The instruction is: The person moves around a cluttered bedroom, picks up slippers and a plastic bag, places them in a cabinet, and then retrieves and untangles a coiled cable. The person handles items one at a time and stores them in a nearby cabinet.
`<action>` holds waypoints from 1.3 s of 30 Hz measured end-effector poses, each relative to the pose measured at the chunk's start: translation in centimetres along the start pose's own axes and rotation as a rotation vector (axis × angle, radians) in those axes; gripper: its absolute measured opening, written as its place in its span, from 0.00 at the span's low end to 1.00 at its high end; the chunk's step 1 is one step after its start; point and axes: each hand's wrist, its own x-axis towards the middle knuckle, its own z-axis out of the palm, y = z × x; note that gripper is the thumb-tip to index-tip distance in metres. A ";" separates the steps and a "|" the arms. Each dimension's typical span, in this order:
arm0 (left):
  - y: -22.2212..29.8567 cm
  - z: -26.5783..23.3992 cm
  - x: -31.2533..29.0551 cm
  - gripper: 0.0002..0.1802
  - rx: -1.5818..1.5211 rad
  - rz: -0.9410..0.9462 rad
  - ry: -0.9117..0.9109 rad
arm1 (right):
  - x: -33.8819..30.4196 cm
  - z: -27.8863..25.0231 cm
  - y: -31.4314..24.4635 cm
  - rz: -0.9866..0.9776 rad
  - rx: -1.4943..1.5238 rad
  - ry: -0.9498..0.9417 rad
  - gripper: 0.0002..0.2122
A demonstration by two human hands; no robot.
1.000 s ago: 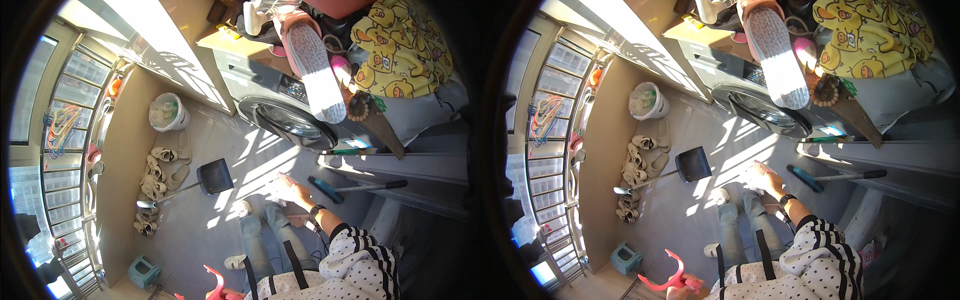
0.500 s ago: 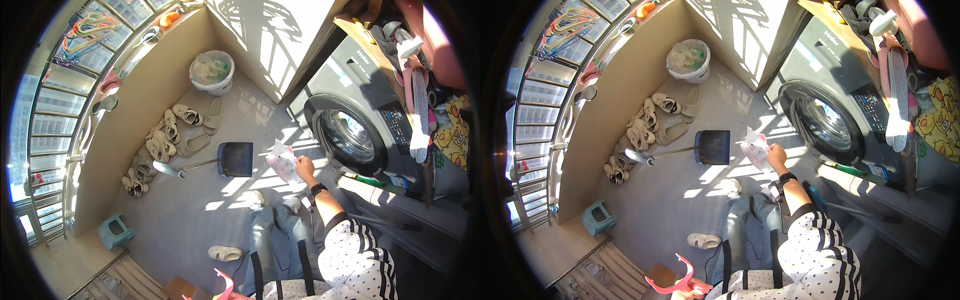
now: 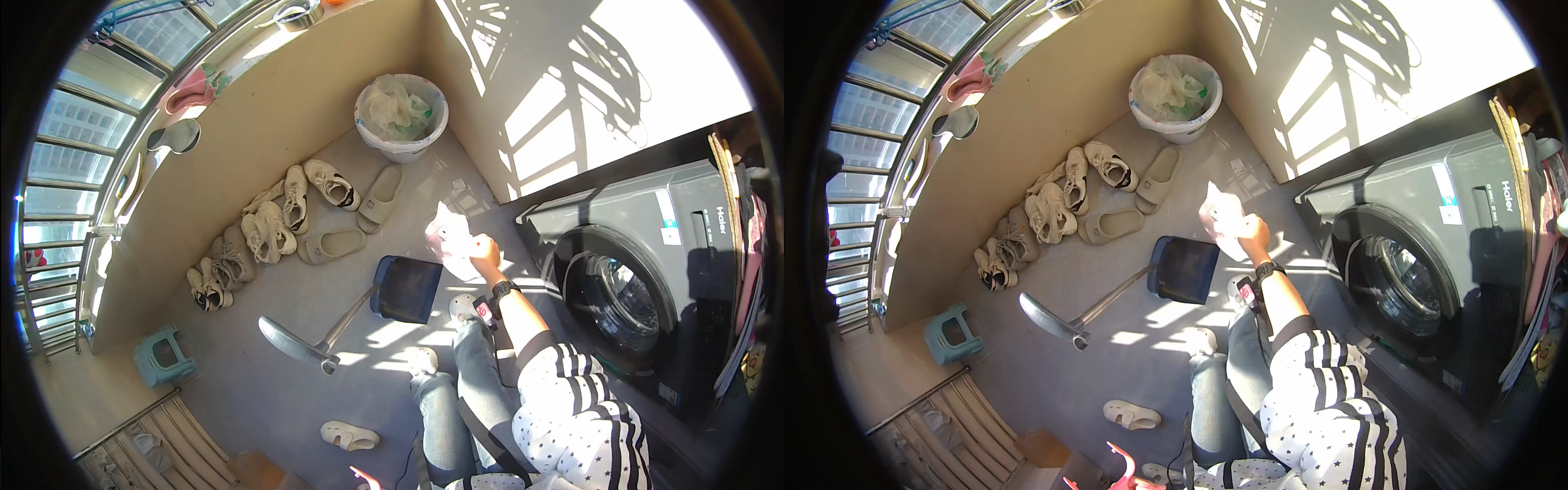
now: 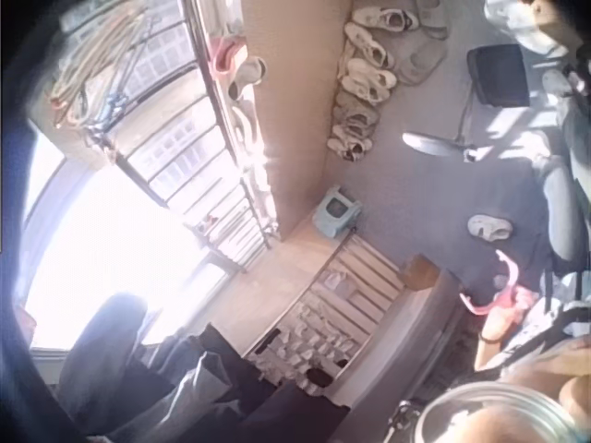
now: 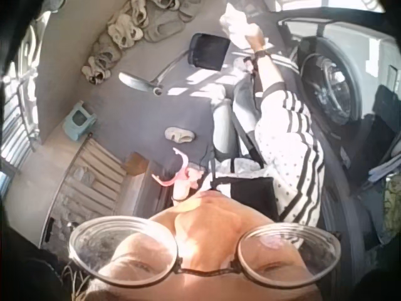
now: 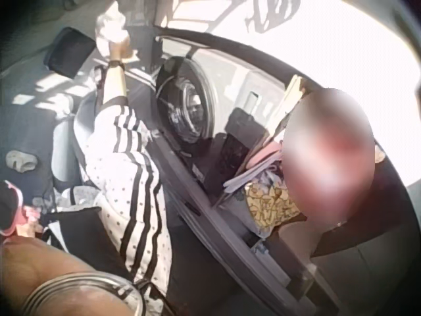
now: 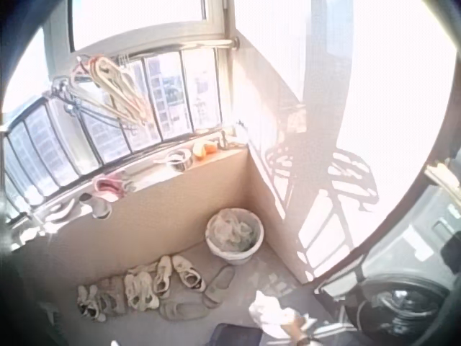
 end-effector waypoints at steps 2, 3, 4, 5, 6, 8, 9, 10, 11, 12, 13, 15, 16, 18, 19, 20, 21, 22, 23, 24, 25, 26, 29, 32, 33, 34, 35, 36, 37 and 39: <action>0.1 1.2 1.8 0.10 -0.033 -0.039 0.025 | 2.0 2.6 0.2 -0.023 0.010 -0.069 0.09; 0.2 1.6 2.6 0.10 -0.049 -0.053 0.032 | 2.9 4.0 0.3 0.002 0.029 -0.073 0.08; 0.1 2.4 3.3 0.10 -0.067 -0.080 0.043 | 3.9 5.4 0.1 0.025 0.049 -0.075 0.08; 0.1 2.9 3.8 0.10 -0.083 -0.100 0.056 | 4.6 6.6 0.0 0.090 0.042 -0.093 0.08; 0.0 3.4 4.4 0.10 -0.100 -0.116 0.068 | 5.3 7.4 0.0 0.125 0.076 -0.145 0.07; -0.2 4.3 4.9 0.10 -0.135 -0.151 0.088 | 6.2 8.9 -0.6 0.029 0.012 -0.108 0.08; -0.3 4.7 4.9 0.10 -0.152 -0.166 0.094 | 6.4 9.3 -0.8 -0.007 -0.033 -0.107 0.07; -0.4 5.1 4.9 0.10 -0.166 -0.179 0.101 | 6.5 9.7 -1.0 -0.037 -0.035 -0.145 0.06; -0.6 5.3 4.8 0.10 -0.179 -0.189 0.103 | 6.3 9.7 -1.2 -0.013 -0.060 -0.172 0.06; -0.6 5.6 4.8 0.11 -0.190 -0.191 0.108 | 6.3 9.9 -1.6 -0.010 -0.070 -0.187 0.06; -0.6 5.7 4.7 0.11 -0.199 -0.198 0.108 | 6.2 10.1 -1.9 0.002 -0.078 -0.198 0.07; -0.7 6.0 4.5 0.11 -0.209 -0.204 0.108 | 5.6 10.3 -2.2 -0.039 -0.130 -0.234 0.06; -0.7 6.1 4.4 0.11 -0.216 -0.206 0.107 | 5.3 10.6 -2.4 -0.076 -0.159 -0.228 0.05; -0.8 6.1 4.2 0.11 -0.219 -0.211 0.108 | 4.6 11.3 -2.5 -0.142 -0.180 -0.222 0.04; -0.8 6.1 4.1 0.11 -0.222 -0.213 0.107 | 4.3 11.6 -2.5 -0.155 -0.138 -0.184 0.04; -0.9 6.0 4.0 0.11 -0.224 -0.216 0.109 | 3.9 12.0 -2.5 -0.161 -0.105 -0.143 0.04; -1.0 6.0 3.9 0.11 -0.228 -0.219 0.110 | 3.7 12.2 -2.4 -0.134 -0.083 -0.115 0.04; -1.2 6.0 3.8 0.11 -0.230 -0.225 0.109 | 3.5 12.4 -2.4 -0.154 -0.084 -0.122 0.05; -1.3 5.9 3.7 0.11 -0.234 -0.227 0.111 | 3.4 12.4 -2.3 -0.141 -0.097 -0.142 0.06; -1.4 5.8 3.6 0.11 -0.238 -0.231 0.111 | 3.3 12.3 -2.2 -0.113 -0.106 -0.168 0.07; -1.5 5.7 3.6 0.11 -0.239 -0.234 0.110 | 3.3 12.2 -2.1 -0.128 -0.141 -0.235 0.09; -1.7 5.6 3.5 0.11 -0.242 -0.236 0.111 | 3.3 12.0 -2.0 -0.130 -0.173 -0.307 0.11; -1.9 5.3 3.5 0.11 -0.247 -0.243 0.110 | 3.1 11.8 -2.0 -0.132 -0.176 -0.401 0.17; -2.2 5.1 3.4 0.11 -0.254 -0.250 0.105 | 2.5 12.0 -1.9 -0.173 -0.207 -0.386 0.22; -2.2 5.0 3.3 0.12 -0.255 -0.254 0.103 | 2.2 12.1 -1.8 -0.186 -0.234 -0.377 0.23; -2.2 4.9 3.2 0.12 -0.254 -0.256 0.103 | 1.9 12.1 -1.7 -0.205 -0.237 -0.358 0.24; -2.3 4.8 3.2 0.12 -0.255 -0.257 0.102 | 1.5 12.1 -1.5 -0.217 -0.244 -0.345 0.26; -2.3 4.8 3.2 0.12 -0.255 -0.258 0.101 | 1.0 12.1 -1.3 -0.215 -0.258 -0.339 0.27; -2.4 4.7 3.2 0.12 -0.254 -0.259 0.100 | 0.6 12.0 -1.1 -0.222 -0.266 -0.341 0.27; -2.5 4.5 3.2 0.12 -0.252 -0.257 0.097 | -0.2 11.9 -0.8 -0.196 -0.304 -0.363 0.28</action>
